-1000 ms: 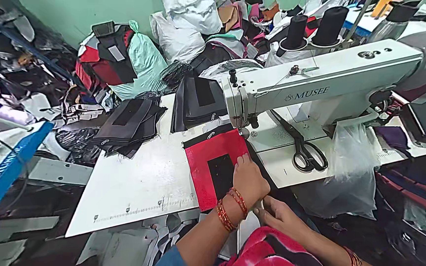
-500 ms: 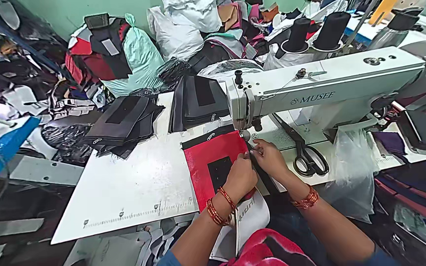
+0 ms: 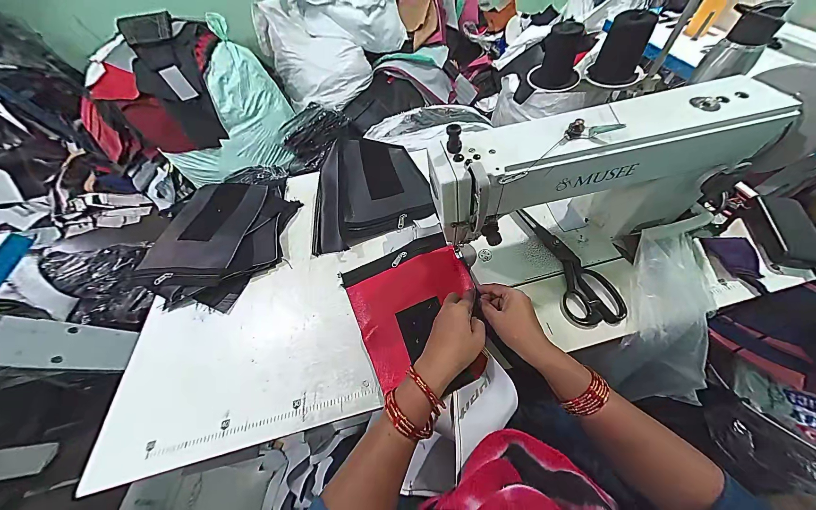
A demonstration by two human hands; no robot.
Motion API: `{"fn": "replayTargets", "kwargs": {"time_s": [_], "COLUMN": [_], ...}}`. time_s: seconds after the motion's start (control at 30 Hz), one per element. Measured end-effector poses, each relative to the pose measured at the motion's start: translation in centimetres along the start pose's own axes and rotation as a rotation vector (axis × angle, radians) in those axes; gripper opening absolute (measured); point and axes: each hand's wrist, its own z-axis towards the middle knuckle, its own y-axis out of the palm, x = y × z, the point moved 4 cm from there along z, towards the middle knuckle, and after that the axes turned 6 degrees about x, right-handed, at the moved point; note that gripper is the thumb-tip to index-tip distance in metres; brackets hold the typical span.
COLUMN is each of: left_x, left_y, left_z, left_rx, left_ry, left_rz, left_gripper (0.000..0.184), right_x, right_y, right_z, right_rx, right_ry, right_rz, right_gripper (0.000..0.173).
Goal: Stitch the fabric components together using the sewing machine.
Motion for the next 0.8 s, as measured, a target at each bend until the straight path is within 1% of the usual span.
{"fn": "replayTargets", "kwargs": {"time_s": [0.07,0.2,0.5,0.63,0.73,0.8], "left_x": [0.2,1.1,2.0,2.0,1.8,1.6], "left_y": [0.1,0.4,0.7,0.6,0.6,0.7], "left_z": [0.0,0.2,0.3,0.3,0.1,-0.2], "left_rx": [-0.007,-0.073,-0.084,-0.077,-0.066,-0.053], "left_ry": [-0.019,-0.078,-0.141,-0.136,-0.106,-0.067], "left_rz": [0.026,0.117,0.191,0.184,0.174,0.161], "left_gripper": [0.05,0.048,0.034,0.031,0.029,0.031], "right_x": [0.1,0.6,0.5,0.1,-0.6,-1.0], "right_y": [0.1,-0.1,-0.5,-0.6,-0.8,-0.9], "right_z": [0.1,0.4,0.3,0.1,-0.1,0.0], "right_rx": [0.003,-0.016,-0.067,-0.089,-0.154,-0.197], "right_ry": [-0.007,0.005,-0.016,-0.072,-0.118,-0.143], "right_rz": [0.023,0.044,0.01,-0.093,-0.185,-0.237], "right_gripper": [0.028,0.026,0.028,0.029,0.031,0.031]}}
